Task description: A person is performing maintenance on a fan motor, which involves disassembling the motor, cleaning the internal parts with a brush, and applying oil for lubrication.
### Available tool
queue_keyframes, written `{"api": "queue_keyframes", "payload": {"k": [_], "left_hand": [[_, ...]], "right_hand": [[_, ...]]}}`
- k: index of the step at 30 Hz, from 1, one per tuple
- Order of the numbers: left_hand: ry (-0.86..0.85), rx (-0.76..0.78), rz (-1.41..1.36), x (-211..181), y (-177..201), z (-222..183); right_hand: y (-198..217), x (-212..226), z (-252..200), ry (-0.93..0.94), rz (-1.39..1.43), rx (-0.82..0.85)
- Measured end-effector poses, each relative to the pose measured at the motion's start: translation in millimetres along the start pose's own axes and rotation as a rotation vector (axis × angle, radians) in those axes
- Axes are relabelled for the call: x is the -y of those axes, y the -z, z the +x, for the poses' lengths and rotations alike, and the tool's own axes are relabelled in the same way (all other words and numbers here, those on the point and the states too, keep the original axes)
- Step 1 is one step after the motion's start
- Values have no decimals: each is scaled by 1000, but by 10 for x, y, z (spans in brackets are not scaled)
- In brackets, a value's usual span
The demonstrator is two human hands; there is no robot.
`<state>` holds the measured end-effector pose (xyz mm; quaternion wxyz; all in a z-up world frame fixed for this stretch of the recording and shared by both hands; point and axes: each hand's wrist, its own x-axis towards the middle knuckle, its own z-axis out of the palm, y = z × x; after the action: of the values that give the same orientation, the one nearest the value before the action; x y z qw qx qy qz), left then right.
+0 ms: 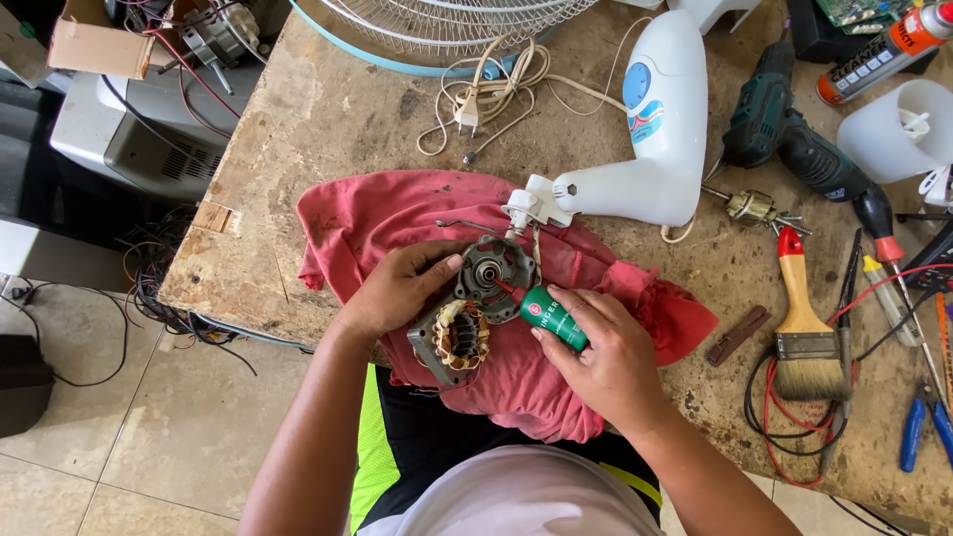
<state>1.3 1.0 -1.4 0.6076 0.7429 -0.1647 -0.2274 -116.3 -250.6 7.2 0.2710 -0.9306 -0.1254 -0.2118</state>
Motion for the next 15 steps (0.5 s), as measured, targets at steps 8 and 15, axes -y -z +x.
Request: {"api": "queue_keyframes", "payload": {"k": [8, 15], "left_hand": [[5, -6, -2, 6, -17, 17], [-2, 3, 13, -9, -1, 5]], "right_hand": [[-48, 41, 61, 20, 22, -29], [-68, 10, 36, 15, 27, -14]]}}
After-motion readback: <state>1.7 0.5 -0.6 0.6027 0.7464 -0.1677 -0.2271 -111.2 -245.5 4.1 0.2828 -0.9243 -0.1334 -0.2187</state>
